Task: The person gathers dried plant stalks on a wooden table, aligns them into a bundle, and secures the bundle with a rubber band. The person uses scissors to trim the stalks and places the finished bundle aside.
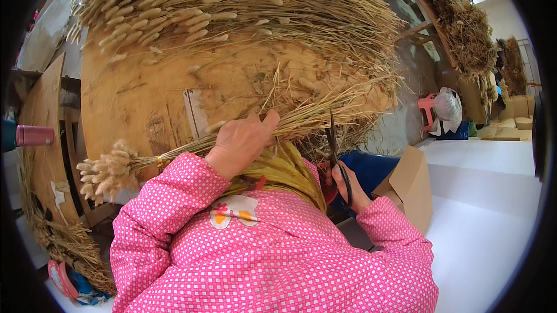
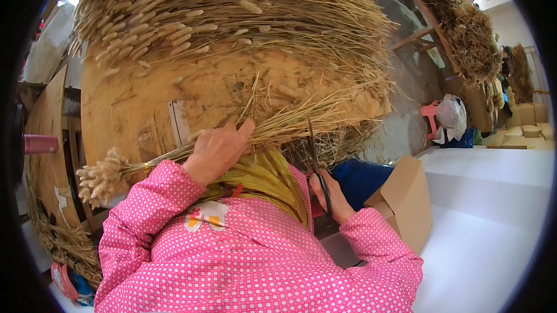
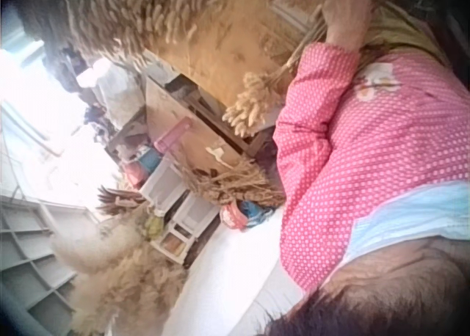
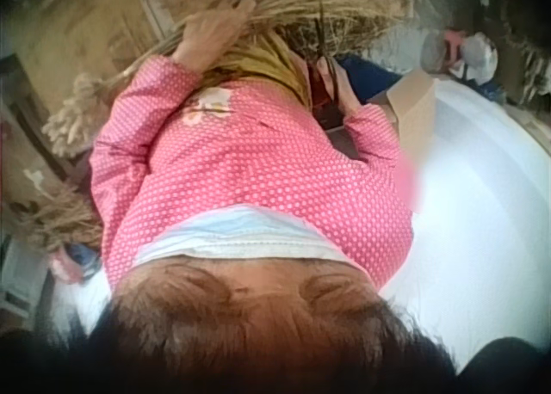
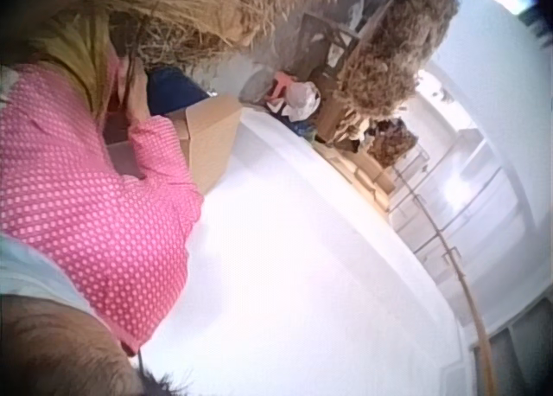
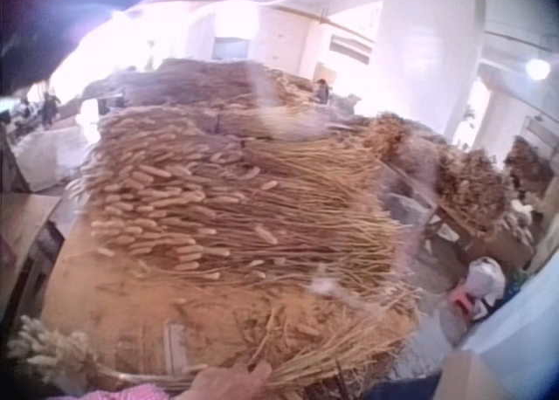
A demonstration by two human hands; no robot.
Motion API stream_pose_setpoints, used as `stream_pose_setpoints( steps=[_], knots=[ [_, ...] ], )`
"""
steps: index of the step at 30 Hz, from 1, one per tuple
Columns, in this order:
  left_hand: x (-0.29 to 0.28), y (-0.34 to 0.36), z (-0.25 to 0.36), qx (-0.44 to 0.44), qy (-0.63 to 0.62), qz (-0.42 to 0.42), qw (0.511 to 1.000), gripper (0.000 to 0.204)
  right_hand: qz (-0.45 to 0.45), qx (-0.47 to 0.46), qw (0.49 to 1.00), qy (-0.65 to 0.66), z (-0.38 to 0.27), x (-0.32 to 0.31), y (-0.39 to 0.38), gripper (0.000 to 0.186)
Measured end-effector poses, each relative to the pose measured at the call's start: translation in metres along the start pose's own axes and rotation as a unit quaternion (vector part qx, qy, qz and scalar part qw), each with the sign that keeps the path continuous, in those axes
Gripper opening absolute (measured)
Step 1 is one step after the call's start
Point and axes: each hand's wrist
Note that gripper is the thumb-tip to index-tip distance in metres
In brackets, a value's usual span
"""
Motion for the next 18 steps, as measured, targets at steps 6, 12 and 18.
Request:
stream_pose_setpoints(
  steps=[6,12,18],
  knots=[
    [-0.003,-0.002,-0.002,0.044,0.041,0.013,0.998,0.069,-0.006,-0.041,0.999,-0.005,-0.011,0.000,0.035,0.069],
    [0.001,-0.002,-0.011,0.088,-0.002,0.059,0.994,0.064,0.033,-0.028,0.998,-0.052,-0.021,-0.007,0.043,0.056],
    [0.004,-0.002,-0.010,0.080,0.006,0.057,0.995,0.066,0.077,-0.048,0.994,-0.065,-0.027,-0.003,0.025,0.051]
  ],
)
Point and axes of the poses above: each hand's wrist, its own y-axis towards the middle knuckle, its own x-axis out of the palm, z = x × y, and after that the axes turned 1 degree about y, right-handed
